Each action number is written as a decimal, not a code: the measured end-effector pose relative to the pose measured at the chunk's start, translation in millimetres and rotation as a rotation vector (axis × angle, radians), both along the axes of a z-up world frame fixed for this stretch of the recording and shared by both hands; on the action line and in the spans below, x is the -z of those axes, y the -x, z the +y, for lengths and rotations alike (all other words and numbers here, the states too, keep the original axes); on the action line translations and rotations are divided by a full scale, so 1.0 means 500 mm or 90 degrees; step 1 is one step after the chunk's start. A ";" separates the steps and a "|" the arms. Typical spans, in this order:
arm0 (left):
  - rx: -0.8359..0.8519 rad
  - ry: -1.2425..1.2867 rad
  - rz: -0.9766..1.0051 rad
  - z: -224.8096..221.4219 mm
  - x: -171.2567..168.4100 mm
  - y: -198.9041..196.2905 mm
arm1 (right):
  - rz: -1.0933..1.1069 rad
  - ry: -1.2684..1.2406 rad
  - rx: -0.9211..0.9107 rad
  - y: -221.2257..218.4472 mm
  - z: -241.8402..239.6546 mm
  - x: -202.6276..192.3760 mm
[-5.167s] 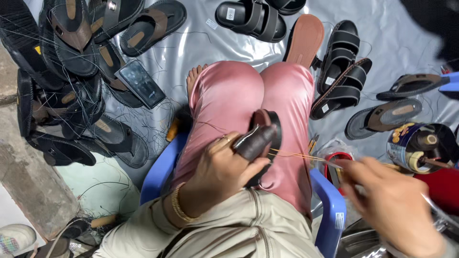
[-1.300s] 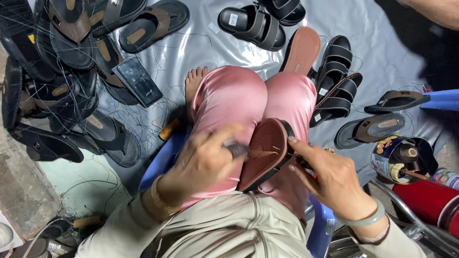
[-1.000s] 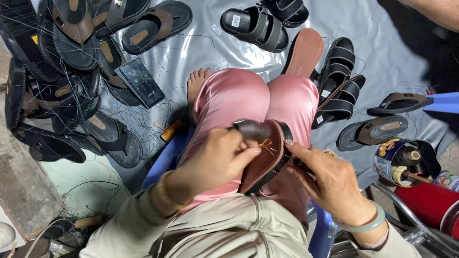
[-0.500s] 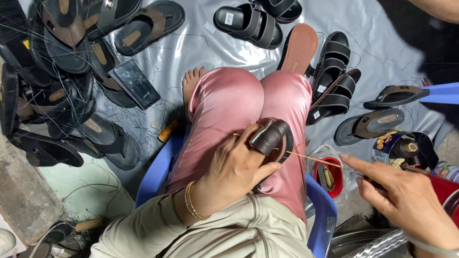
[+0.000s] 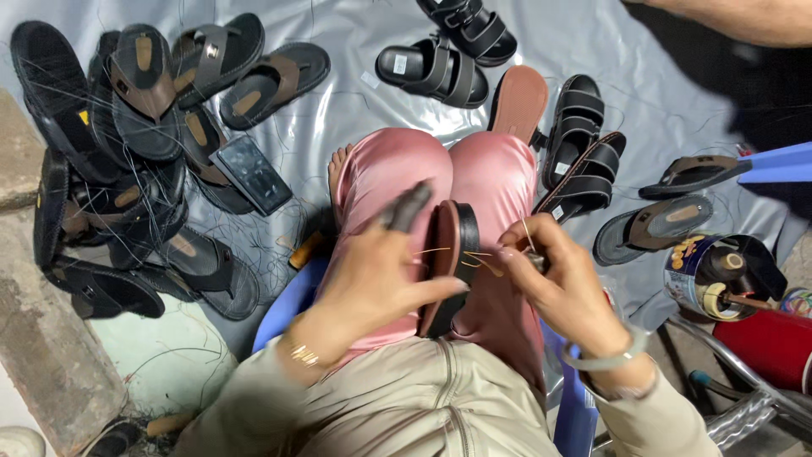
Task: The person sews a leather strap onto the side of a sandal by hand using a needle and thread, pulling the thread tight after each stitch.
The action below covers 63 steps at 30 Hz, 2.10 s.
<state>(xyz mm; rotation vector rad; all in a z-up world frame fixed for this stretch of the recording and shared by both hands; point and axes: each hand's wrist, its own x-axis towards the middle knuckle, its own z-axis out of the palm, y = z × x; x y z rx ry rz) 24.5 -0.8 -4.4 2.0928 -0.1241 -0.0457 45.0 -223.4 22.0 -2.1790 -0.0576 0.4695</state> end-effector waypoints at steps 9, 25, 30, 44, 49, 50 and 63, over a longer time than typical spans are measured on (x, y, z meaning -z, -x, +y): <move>0.126 -0.131 0.030 -0.038 0.045 0.009 | -0.301 0.293 -0.190 0.087 0.016 0.005; 0.132 -0.118 0.063 -0.003 0.011 0.028 | -0.067 -0.642 0.403 0.097 -0.195 -0.105; 0.332 0.151 0.267 0.066 -0.028 0.017 | -0.056 0.052 0.005 0.065 -0.050 -0.017; -0.556 0.812 0.166 0.012 0.066 -0.235 | 0.215 -0.748 0.200 0.053 -0.018 -0.010; -0.122 0.575 0.322 0.165 0.049 -0.163 | -0.065 -0.165 0.174 0.024 -0.096 -0.039; -0.138 0.285 0.376 0.198 0.046 -0.150 | -0.256 0.022 0.061 0.016 -0.099 -0.049; 0.184 -0.067 -0.066 0.006 0.028 -0.027 | -0.224 0.373 -0.441 0.005 -0.043 -0.072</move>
